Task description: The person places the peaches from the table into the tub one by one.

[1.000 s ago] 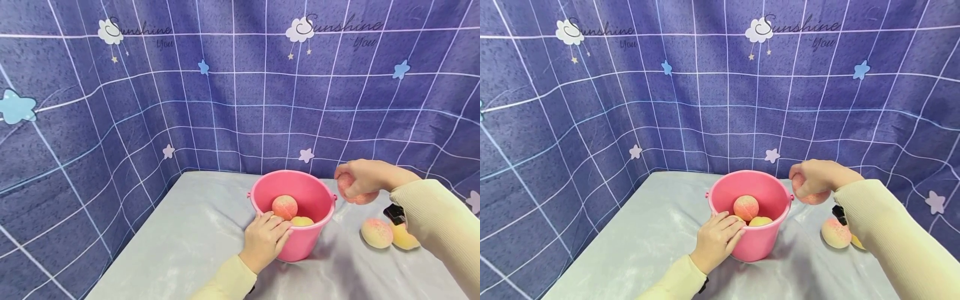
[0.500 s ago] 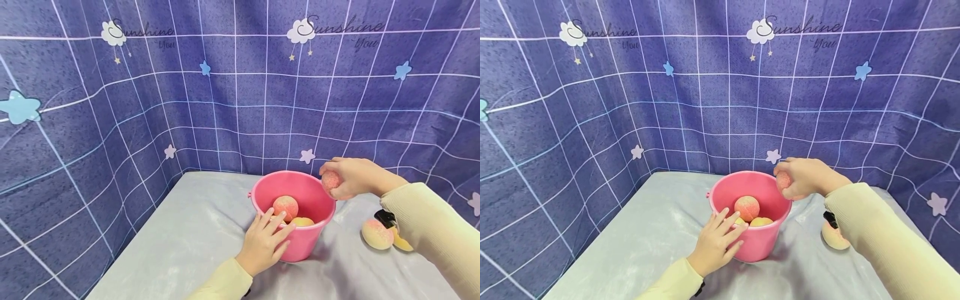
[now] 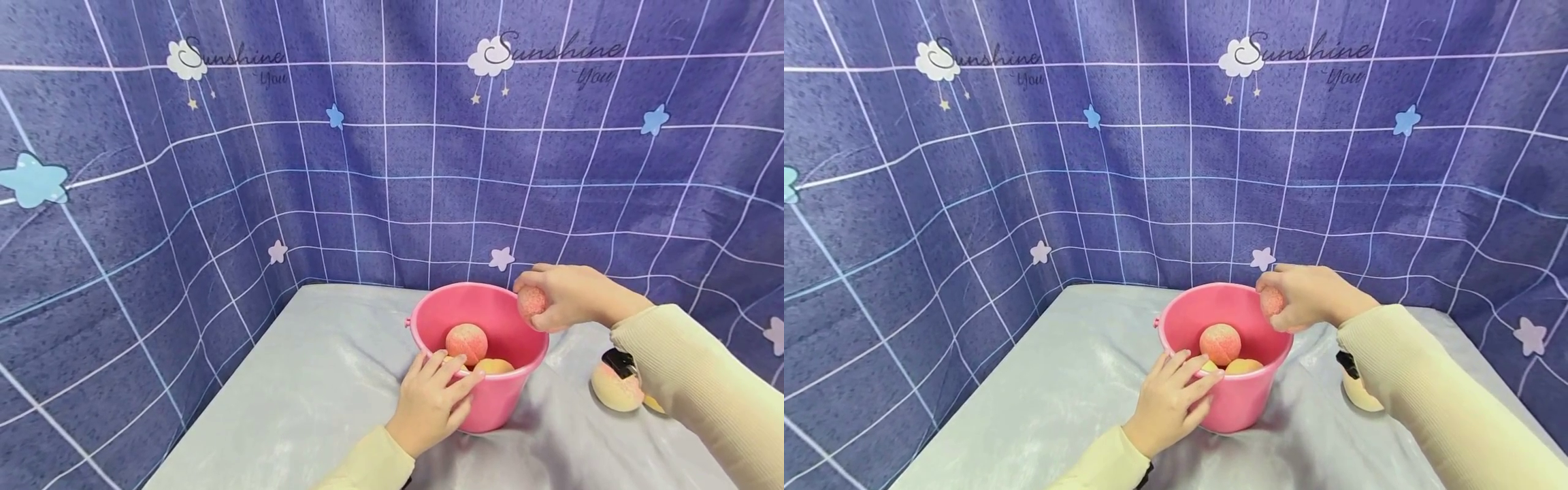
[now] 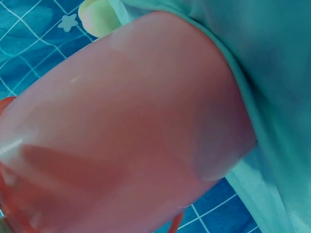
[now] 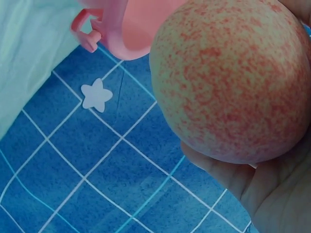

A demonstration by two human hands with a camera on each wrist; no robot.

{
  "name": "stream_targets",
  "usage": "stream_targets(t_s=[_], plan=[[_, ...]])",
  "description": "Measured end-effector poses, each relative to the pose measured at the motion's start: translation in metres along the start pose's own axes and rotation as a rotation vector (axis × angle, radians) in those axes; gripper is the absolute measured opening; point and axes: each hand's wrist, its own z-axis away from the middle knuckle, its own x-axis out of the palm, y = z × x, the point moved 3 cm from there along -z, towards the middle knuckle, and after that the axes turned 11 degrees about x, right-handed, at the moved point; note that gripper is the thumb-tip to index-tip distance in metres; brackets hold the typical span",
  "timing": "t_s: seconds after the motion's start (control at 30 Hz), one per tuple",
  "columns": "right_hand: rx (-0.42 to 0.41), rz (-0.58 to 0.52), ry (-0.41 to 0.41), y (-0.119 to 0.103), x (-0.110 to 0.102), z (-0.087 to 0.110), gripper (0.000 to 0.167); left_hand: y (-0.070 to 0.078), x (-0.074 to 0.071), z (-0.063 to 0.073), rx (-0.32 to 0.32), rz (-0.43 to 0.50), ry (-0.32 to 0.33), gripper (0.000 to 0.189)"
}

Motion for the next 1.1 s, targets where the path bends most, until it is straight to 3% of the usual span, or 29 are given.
stream_targets(t_s=[0.73, 0.97, 1.1], plan=[[-0.078, -0.019, 0.005, -0.019, 0.011, -0.022, 0.035, -0.005, -0.002, -0.003, -0.007, -0.004, -0.003, 0.033], [-0.07, -0.007, -0.063, -0.022, 0.017, -0.026, 0.038, -0.004, -0.001, -0.004, 0.005, -0.011, -0.009, 0.036], [-0.08, -0.065, -0.137, -0.025, 0.017, -0.03, 0.037, -0.004, 0.0, -0.003, 0.003, -0.01, -0.004, 0.036]])
